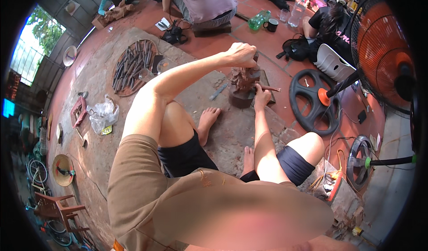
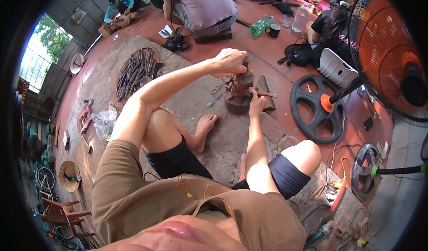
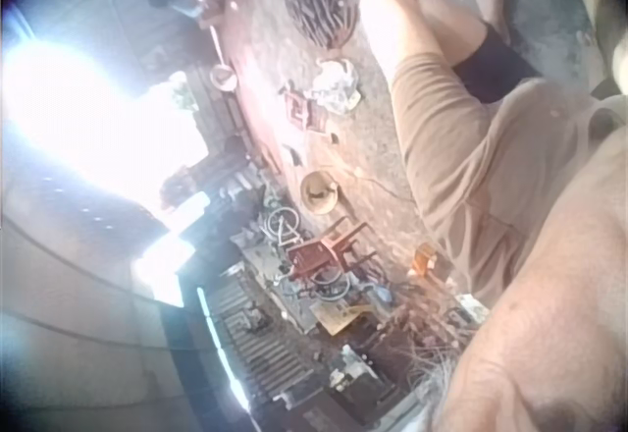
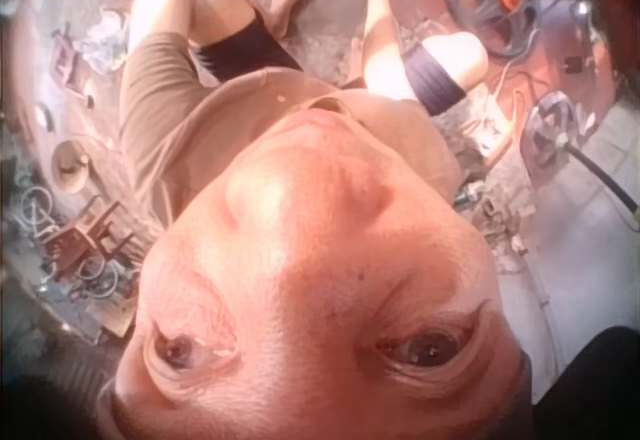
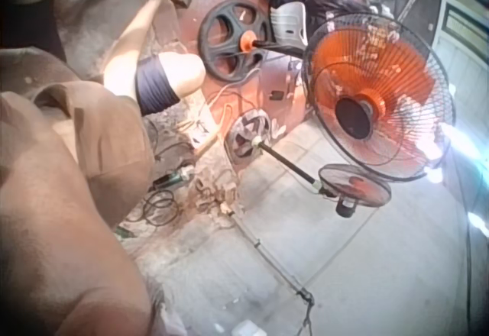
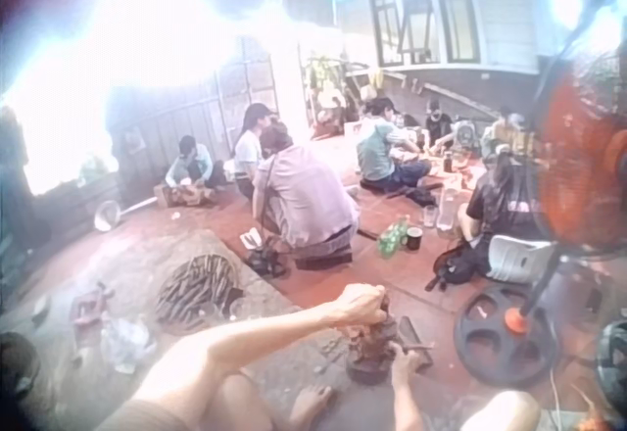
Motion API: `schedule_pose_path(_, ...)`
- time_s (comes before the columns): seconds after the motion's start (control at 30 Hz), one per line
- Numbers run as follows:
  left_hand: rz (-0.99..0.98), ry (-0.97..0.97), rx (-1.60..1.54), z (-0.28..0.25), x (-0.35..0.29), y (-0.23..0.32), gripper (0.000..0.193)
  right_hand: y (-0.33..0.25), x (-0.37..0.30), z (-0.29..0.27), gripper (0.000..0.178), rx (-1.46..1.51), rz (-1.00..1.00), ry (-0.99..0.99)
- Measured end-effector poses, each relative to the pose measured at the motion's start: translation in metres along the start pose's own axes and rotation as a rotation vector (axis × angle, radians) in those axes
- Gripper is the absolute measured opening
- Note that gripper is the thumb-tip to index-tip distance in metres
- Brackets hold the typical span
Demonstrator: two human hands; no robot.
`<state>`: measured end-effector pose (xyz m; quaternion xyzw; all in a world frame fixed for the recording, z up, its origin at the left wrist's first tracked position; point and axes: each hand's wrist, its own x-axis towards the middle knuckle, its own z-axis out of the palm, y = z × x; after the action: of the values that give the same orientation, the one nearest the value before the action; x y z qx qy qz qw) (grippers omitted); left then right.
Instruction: The person sits on the floor and carves a piece of wood using a chisel and a mallet. They hold the wood with one hand and strike the chisel with the mallet to shape the material.
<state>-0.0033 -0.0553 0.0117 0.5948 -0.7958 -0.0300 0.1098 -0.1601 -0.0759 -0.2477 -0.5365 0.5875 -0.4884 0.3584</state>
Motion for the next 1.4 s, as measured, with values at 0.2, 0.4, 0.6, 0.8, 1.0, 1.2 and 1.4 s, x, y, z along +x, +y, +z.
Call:
schedule_pose_path(0.2,-0.074,-0.066,0.038,0.006,0.008,0.026,0.051,0.004,0.014,-0.002,0.039,0.075,0.047,-0.047)
schedule_pose_path(0.4,0.159,0.038,-0.085,0.014,0.006,0.017,0.044,0.007,0.02,-0.003,0.038,0.082,0.073,-0.094)
schedule_pose_path(0.6,0.12,0.074,-0.205,0.02,0.003,0.018,0.033,0.008,0.018,-0.004,0.031,0.172,0.088,-0.095)
schedule_pose_path(0.8,0.1,0.096,-0.21,0.024,0.0,0.015,0.03,-0.007,-0.007,-0.01,0.017,0.294,0.016,-0.088)
schedule_pose_path(1.0,0.105,0.114,-0.209,0.024,0.002,0.018,0.03,-0.016,-0.019,-0.018,0.018,0.239,-0.069,-0.044)
schedule_pose_path(1.2,0.093,0.104,-0.204,0.024,0.002,0.017,0.029,-0.026,-0.037,-0.028,0.019,-0.039,-0.09,0.01)
schedule_pose_path(1.4,0.099,0.1,-0.209,0.024,0.002,0.017,0.028,-0.035,-0.054,-0.028,0.019,-0.023,-0.161,-0.023)
